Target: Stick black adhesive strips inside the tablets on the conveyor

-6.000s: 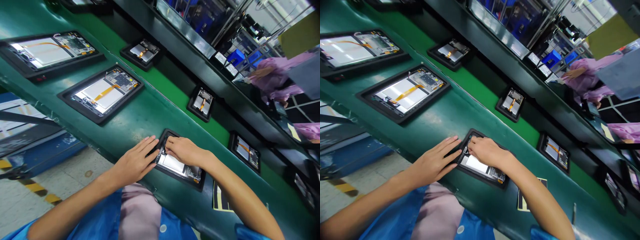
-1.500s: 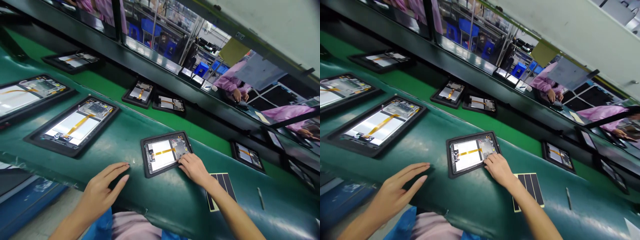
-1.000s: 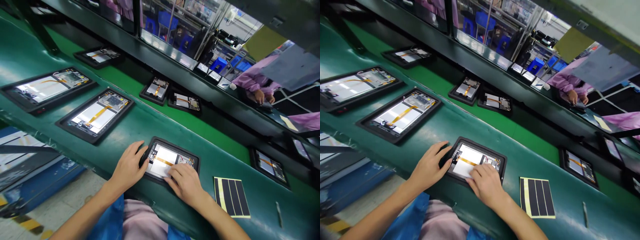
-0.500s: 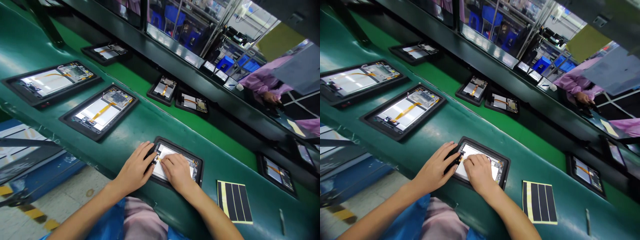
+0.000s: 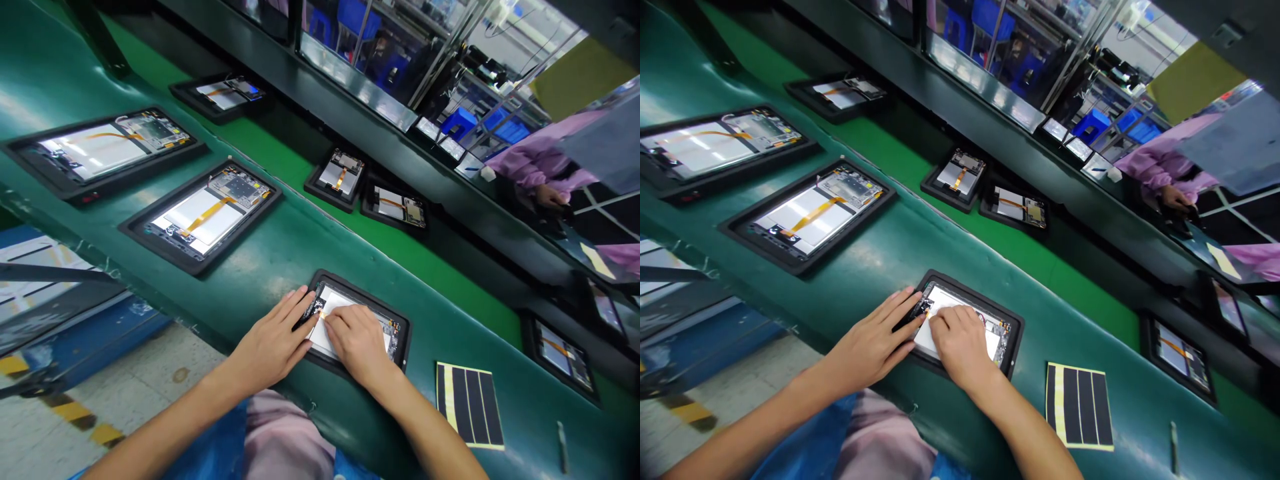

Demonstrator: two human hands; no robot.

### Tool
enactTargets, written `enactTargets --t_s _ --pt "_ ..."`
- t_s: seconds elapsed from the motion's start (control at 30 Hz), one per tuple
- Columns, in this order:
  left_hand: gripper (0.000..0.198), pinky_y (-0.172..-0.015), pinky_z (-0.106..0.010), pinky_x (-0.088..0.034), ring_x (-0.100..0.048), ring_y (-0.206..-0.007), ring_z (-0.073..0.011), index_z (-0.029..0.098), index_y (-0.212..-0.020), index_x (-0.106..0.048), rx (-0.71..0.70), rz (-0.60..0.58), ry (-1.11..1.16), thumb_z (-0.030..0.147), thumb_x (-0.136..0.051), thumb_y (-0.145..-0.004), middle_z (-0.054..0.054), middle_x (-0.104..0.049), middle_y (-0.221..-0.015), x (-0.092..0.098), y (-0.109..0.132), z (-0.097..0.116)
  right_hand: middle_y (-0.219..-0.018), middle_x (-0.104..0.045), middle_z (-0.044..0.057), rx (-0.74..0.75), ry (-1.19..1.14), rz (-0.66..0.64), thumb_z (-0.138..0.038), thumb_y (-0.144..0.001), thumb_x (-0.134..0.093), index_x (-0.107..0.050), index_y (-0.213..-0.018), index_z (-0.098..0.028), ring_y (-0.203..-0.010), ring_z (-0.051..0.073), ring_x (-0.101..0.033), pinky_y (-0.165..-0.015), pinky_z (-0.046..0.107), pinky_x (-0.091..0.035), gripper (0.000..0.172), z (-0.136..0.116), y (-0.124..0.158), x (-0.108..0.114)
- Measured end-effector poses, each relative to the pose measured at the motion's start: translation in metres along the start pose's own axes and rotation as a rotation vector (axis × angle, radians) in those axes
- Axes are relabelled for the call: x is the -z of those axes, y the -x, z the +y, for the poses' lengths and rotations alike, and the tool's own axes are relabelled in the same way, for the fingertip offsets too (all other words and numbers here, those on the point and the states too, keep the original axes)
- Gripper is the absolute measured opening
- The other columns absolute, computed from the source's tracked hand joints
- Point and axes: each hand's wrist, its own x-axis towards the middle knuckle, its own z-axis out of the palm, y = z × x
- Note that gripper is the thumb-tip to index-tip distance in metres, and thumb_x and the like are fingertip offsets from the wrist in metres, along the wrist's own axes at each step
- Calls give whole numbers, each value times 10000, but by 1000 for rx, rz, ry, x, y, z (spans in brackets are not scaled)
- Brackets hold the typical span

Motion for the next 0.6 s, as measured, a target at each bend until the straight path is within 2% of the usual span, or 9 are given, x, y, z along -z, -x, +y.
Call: enactTargets --t_s 0.43,0.6 --pt "379 -1188 -500 -454 -441 -1485 -350 125 -1354 -612 -27 11 -62 255 -517 -1011 -202 -535 -1528 3 -1 1 -892 -739 47 -1 -67 4 -218 -1065 -526 -713 -912 -198 -787 174 -619 -742 315 -454 243 5 0 -4" --pt "389 -1195 -508 -439 -437 -1486 -363 115 -1356 -613 -16 9 -58 271 -532 -1010 -210 -517 -1544 0 0 2 -923 -740 47 3 -96 36 -227 -1053 -563 -721 -971 -193 -816 171 -631 -756 309 -465 181 5 1 -3"
